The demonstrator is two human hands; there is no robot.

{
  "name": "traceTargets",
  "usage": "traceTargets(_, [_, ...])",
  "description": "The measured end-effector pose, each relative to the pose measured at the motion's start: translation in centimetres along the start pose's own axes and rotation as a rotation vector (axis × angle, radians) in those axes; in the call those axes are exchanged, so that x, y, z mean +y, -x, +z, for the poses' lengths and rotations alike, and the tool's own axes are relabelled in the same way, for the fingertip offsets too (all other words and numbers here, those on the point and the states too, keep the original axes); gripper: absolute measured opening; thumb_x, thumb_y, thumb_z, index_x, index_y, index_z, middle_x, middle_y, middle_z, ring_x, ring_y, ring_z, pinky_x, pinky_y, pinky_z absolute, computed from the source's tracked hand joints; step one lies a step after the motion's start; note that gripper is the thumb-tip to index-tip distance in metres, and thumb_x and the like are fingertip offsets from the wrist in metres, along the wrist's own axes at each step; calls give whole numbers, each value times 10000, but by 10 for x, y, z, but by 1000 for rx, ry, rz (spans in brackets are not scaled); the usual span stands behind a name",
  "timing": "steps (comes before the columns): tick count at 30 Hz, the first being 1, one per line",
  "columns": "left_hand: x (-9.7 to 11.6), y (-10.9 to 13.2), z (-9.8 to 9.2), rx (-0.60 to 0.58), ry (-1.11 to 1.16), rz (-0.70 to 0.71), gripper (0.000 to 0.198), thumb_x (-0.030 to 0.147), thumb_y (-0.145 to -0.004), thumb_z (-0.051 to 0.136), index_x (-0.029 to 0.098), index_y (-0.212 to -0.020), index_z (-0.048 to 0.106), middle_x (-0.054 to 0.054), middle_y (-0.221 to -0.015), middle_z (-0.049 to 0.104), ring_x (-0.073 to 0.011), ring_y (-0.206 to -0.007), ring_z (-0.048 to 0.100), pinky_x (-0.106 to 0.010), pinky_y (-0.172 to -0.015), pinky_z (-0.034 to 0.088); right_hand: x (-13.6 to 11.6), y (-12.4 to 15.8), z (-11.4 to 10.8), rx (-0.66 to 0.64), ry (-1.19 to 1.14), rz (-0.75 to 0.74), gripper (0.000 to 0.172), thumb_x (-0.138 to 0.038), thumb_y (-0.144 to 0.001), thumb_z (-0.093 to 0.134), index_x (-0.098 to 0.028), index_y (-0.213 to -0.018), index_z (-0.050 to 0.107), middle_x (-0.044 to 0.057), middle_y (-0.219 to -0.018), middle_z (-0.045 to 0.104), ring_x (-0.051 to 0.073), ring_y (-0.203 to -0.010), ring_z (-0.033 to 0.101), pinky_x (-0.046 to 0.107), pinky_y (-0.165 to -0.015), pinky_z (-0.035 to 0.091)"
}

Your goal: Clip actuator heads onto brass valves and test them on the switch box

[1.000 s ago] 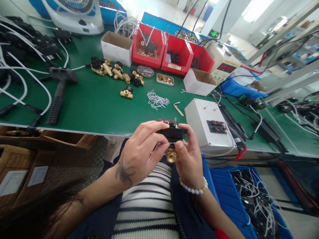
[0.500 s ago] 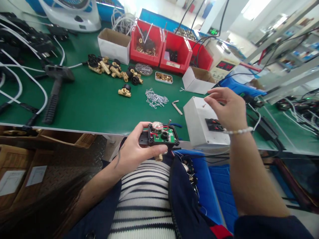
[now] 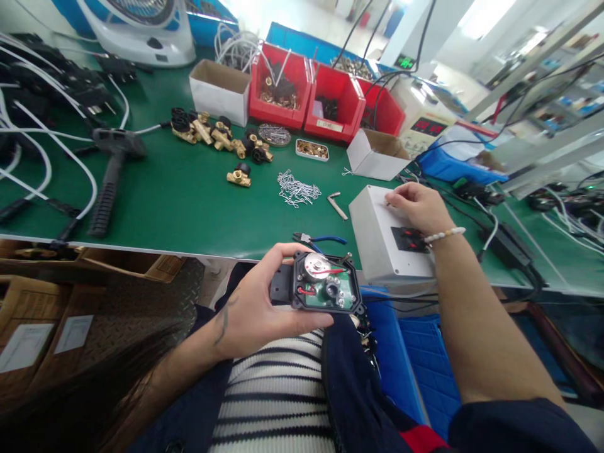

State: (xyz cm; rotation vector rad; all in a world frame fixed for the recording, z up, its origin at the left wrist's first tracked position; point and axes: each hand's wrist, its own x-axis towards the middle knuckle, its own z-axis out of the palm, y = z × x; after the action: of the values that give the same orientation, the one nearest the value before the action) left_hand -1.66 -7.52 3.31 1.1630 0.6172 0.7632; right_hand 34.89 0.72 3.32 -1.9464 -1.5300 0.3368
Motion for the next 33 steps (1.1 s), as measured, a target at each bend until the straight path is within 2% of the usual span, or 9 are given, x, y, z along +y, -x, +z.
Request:
traceTargets(4, [-2, 5, 2, 17, -155, 160, 626, 258, -663, 917, 252, -1180, 564, 33, -1050, 718, -139, -923, 711, -192, -854, 566, 2, -2, 0, 28, -6, -2, 431, -553, -857, 632, -209, -598, 630, 40, -645, 684, 183, -645, 628, 324, -695, 515])
traceTargets(6, [-4, 7, 2, 35, -229, 225, 611, 273, -675, 914, 264, -1184, 575, 44, -1080, 708, -123, -963, 690, -168, -893, 532, 1, -1, 0, 32, -8, 5, 453, -567, -862, 619, -210, -583, 626, 37, -625, 668, 183, -633, 622, 335, -701, 519])
traceTargets(9, [-5, 9, 2, 35, -275, 264, 596, 291, -699, 902, 278, -1201, 580, 52, -1119, 706, -106, -971, 682, -147, -909, 506, -1, 4, -1, 30, -20, 17, 307, -474, -761, 734, -212, -623, 652, 23, -645, 676, 184, -640, 615, 333, -687, 518])
traceTargets(11, [-4, 9, 1, 21, -298, 273, 599, 301, -710, 895, 270, -1217, 578, 34, -1152, 707, -123, -1002, 685, -163, -926, 509, -4, 7, -1, 18, -43, 22, 197, -385, -687, 777, -214, -701, 680, 19, -712, 709, 183, -664, 623, 327, -687, 523])
traceTargets(15, [-5, 8, 0, 10, -333, 288, 592, 305, -723, 885, 264, -1224, 573, 14, -1164, 710, -143, -1015, 690, -187, -926, 523, -7, 11, 0, 2, -88, 31, 144, -321, -676, 741, -218, -766, 697, 25, -797, 738, 191, -737, 647, 344, -771, 541])
traceTargets(19, [-6, 8, 1, 8, -348, 322, 596, 300, -729, 883, 290, -1229, 560, 36, -1171, 703, -120, -1026, 685, -159, -926, 516, -7, 11, 0, 5, -115, 44, 137, -337, -687, 726, -220, -744, 684, 25, -792, 736, 203, -779, 655, 356, -813, 539])
traceTargets(33, [-9, 8, -2, -33, -414, 348, 653, 294, -732, 883, 313, -1268, 510, 53, -1180, 681, -84, -1035, 679, -112, -938, 507, -6, 11, 0, 15, -156, 91, 164, -364, -709, 717, -216, -754, 662, 21, -769, 713, 190, -736, 639, 363, -824, 521])
